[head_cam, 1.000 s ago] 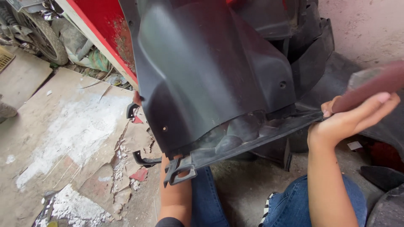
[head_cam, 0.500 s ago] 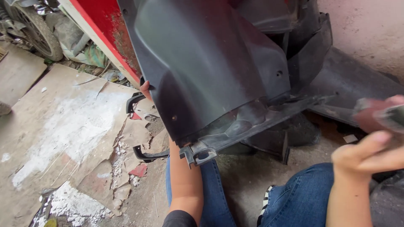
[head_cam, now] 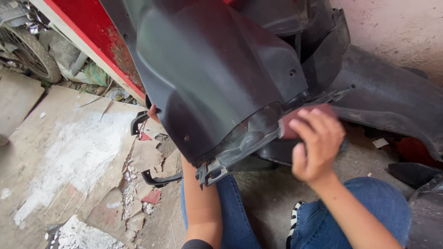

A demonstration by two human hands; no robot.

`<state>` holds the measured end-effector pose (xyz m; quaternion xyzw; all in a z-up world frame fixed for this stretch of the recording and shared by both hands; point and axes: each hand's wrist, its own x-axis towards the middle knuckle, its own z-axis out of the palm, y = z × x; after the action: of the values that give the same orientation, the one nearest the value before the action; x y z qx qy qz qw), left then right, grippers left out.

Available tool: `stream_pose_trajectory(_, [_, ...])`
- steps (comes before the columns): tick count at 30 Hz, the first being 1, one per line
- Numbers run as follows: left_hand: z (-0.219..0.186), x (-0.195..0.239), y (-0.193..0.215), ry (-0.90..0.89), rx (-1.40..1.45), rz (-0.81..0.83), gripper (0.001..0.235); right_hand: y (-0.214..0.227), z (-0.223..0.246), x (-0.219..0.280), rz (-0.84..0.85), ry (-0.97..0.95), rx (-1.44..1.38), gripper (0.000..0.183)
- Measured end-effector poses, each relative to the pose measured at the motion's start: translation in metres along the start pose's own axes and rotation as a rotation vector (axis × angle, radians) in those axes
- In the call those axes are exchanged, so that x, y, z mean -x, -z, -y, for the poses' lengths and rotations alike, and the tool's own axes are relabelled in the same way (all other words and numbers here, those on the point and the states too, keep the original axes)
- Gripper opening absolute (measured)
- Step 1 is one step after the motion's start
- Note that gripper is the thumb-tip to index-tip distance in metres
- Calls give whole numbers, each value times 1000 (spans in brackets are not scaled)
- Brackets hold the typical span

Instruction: The person sands the surface of a black plastic motorcycle part using a piece of sandpaper. They hold the part with one hand and rub the sandpaper against the edges and flat surfaces with the other hand.

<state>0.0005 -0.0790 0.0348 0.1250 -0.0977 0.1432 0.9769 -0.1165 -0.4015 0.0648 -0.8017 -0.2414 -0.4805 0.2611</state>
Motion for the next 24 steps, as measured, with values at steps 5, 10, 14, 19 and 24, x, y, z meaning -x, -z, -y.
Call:
stream_pose_trajectory(5, [4,-8,7,52,-40,-2,82,-7,-22,14,78,82,40,46])
stream_pose_trajectory(10, [5,-19,11,81,-62,8,82,3,-56,13,81,-90,-90,37])
stream_pose_trajectory(14, [7,-19,21,105,-75,3,82,0,-26,5,80,-60,-181,53])
stream_pose_trajectory(19, [0,-13,51,139,-98,8,82,-21,-8,32,183,231,-180,48])
stream_pose_trajectory(24, [-30,2,89,170,-127,16,82,-12,-44,-7,136,78,-150,77])
